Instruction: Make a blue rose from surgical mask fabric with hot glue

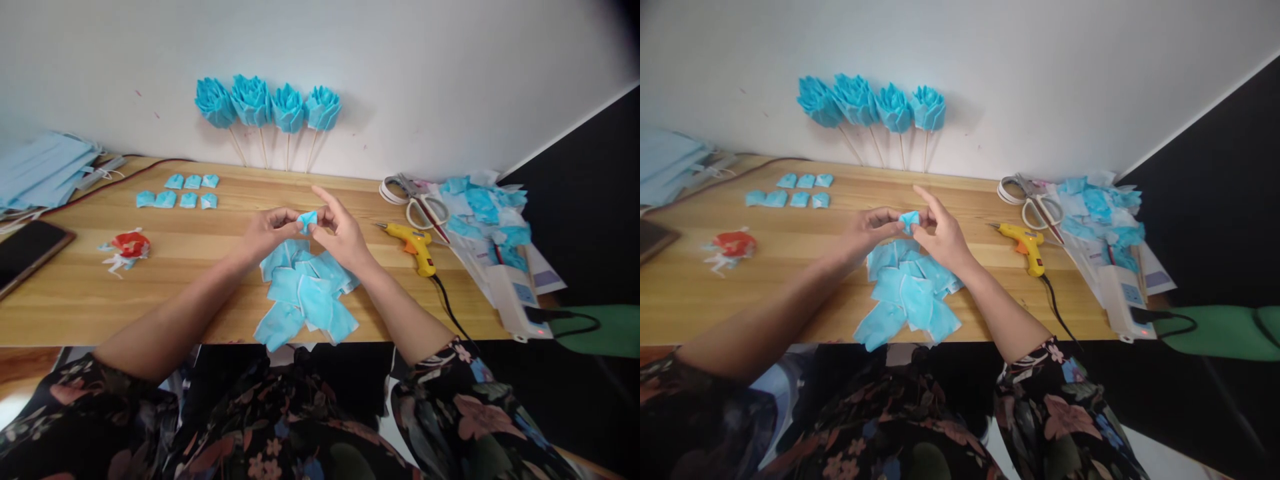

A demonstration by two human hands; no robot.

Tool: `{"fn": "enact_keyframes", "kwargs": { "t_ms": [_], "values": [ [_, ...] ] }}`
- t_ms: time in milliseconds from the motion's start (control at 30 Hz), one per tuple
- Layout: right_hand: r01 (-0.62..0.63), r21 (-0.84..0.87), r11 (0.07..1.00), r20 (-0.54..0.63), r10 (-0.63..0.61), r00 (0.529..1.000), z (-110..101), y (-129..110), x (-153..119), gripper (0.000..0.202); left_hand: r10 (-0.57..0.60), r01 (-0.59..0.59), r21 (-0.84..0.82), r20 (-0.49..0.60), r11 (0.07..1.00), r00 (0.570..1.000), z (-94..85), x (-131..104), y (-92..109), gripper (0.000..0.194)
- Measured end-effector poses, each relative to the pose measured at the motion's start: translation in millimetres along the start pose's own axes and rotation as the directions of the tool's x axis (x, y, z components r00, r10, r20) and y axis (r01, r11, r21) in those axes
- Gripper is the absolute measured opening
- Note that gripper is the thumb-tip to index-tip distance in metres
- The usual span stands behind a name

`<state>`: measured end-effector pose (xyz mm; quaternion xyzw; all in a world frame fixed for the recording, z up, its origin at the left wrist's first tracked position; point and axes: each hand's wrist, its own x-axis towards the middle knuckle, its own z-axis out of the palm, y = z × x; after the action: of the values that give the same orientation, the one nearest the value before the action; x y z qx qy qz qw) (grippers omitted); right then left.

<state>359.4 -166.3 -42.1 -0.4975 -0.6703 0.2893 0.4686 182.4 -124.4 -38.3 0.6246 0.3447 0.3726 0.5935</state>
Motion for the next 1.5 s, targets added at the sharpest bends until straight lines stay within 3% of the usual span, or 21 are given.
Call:
{"fn": "enact_keyframes", "kwargs": {
  "t_ms": [167, 333, 467, 867, 1033, 1333, 1500],
  "values": [
    [-0.007, 0.051, 0.999, 0.019, 0.006, 1.0, 0.9, -0.1, -0.1, 0.065, 0.032, -0.032, 0.021, -0.003, 0.999, 0.999, -0.1, 3.8, -5.8, 0.025],
    [-0.102, 0.235, 0.967, 0.105, 0.079, 0.991, -6.5, 2.9, 2.1, 0.057, 0.048, -0.048, 0.005, -0.045, 0.999, 0.998, -0.8, 4.1, -4.8, 0.022],
    [-0.152, 0.263, 0.953, 0.037, 0.147, 0.988, -11.8, 4.0, 3.8, 0.049, 0.04, -0.039, 0.038, -0.046, 0.999, 0.998, -0.3, 3.1, -2.7, 0.022],
    [-0.121, 0.242, 0.963, -0.098, 0.148, 0.984, -7.7, 3.9, 4.6, 0.044, -0.02, 0.02, 0.022, 0.025, 1.0, 0.999, 0.6, 0.4, -6.0, 0.027],
    [-0.134, 0.263, 0.955, -0.167, 0.182, 0.969, -11.1, 3.6, 6.6, 0.043, 0.025, -0.026, 0.042, 0.021, 0.999, 0.999, -2.6, 2.0, -5.7, 0.035],
    [-0.157, 0.348, 0.924, -0.149, 0.22, 0.964, -8.7, 8.0, 6.6, 0.047, -0.11, 0.11, 0.023, 0.013, 0.994, 0.994, -0.2, 3.0, -7.2, 0.032],
    [-0.243, 0.338, 0.909, -0.087, 0.287, 0.954, -13.6, 18.2, 20.9, 0.049, -0.07, 0.075, 0.101, -0.059, 0.992, 0.996, -1.0, 5.2, -7.3, 0.034]
  ]
}}
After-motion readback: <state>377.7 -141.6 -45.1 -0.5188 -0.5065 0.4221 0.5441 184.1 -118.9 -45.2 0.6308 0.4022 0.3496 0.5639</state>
